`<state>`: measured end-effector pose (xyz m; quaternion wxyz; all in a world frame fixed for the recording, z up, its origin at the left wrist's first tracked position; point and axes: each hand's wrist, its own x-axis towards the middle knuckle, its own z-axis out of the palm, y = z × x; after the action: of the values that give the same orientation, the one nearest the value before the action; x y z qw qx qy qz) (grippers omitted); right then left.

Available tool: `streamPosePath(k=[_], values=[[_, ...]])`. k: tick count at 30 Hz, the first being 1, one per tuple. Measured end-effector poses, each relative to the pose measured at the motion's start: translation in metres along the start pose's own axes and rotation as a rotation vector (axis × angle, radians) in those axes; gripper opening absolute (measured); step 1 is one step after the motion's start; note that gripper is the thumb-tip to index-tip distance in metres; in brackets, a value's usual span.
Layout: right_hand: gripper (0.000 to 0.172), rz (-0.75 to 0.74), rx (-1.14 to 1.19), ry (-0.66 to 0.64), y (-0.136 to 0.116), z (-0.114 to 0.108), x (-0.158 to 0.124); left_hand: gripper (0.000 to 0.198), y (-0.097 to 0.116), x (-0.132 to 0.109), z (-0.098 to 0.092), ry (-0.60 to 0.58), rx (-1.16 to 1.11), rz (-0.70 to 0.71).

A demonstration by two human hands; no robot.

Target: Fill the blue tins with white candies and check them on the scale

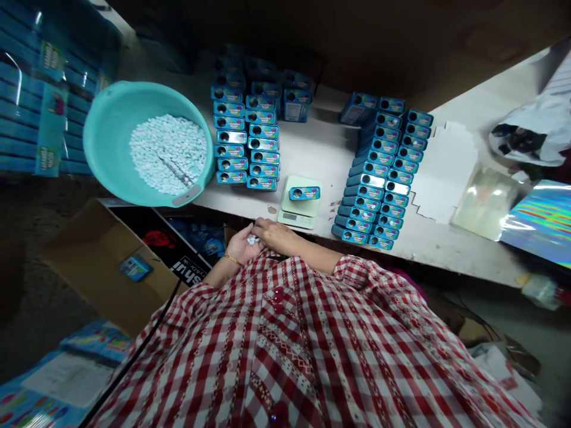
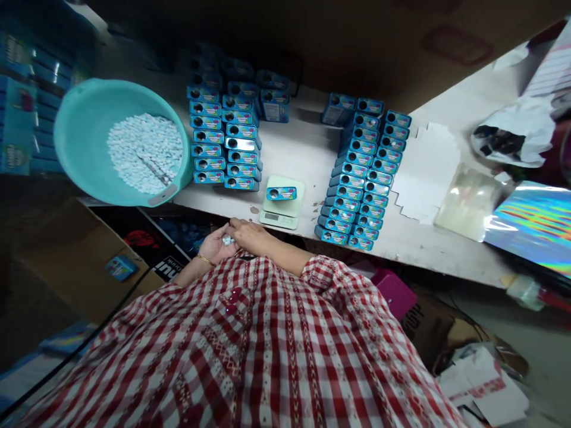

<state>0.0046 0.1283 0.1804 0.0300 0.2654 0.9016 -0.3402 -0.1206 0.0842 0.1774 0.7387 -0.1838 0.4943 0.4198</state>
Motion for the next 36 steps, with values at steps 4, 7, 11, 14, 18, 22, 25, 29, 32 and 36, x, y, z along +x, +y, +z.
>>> streamPosePath(k=[4, 7, 11, 14, 18, 22, 25, 29, 32, 36], values=[[0.022, -0.004, -0.044, 0.007, -0.002, -0.001, -0.002, 0.027, 0.001, 0.002, 0.002, 0.016, 0.004, -0.008], [0.022, -0.018, -0.048, 0.028, -0.002, -0.001, -0.004, 0.027, 0.001, 0.002, 0.005, 0.007, 0.008, -0.02], [0.022, 0.025, 0.004, 0.041, 0.003, -0.002, -0.009, 0.028, 0.0, 0.004, 0.011, -0.023, 0.022, -0.029], [0.022, 0.074, 0.045, 0.08, 0.009, -0.002, -0.014, 0.029, -0.002, 0.008, 0.016, -0.049, 0.023, -0.018], [0.019, 0.089, 0.153, 0.197, 0.019, -0.006, -0.021, 0.028, -0.006, 0.015, 0.028, -0.079, 0.017, -0.001], [0.017, 0.103, 0.332, 0.412, 0.035, -0.022, -0.033, 0.023, -0.006, 0.02, 0.046, -0.127, 0.021, 0.031], [0.018, 0.189, 0.303, 0.527, 0.053, -0.038, -0.039, 0.022, -0.001, 0.022, 0.057, -0.157, 0.062, 0.038], [0.022, 0.28, 0.127, 0.463, 0.076, -0.049, -0.039, 0.021, 0.005, 0.022, 0.057, -0.114, 0.068, 0.055], [0.024, 0.292, 0.024, 0.409, 0.082, -0.05, -0.039, 0.02, 0.004, 0.02, 0.051, -0.081, 0.051, 0.06], [0.03, 0.255, -0.025, 0.444, 0.062, -0.046, -0.041, 0.023, 0.002, 0.015, 0.044, -0.102, 0.023, 0.037]])
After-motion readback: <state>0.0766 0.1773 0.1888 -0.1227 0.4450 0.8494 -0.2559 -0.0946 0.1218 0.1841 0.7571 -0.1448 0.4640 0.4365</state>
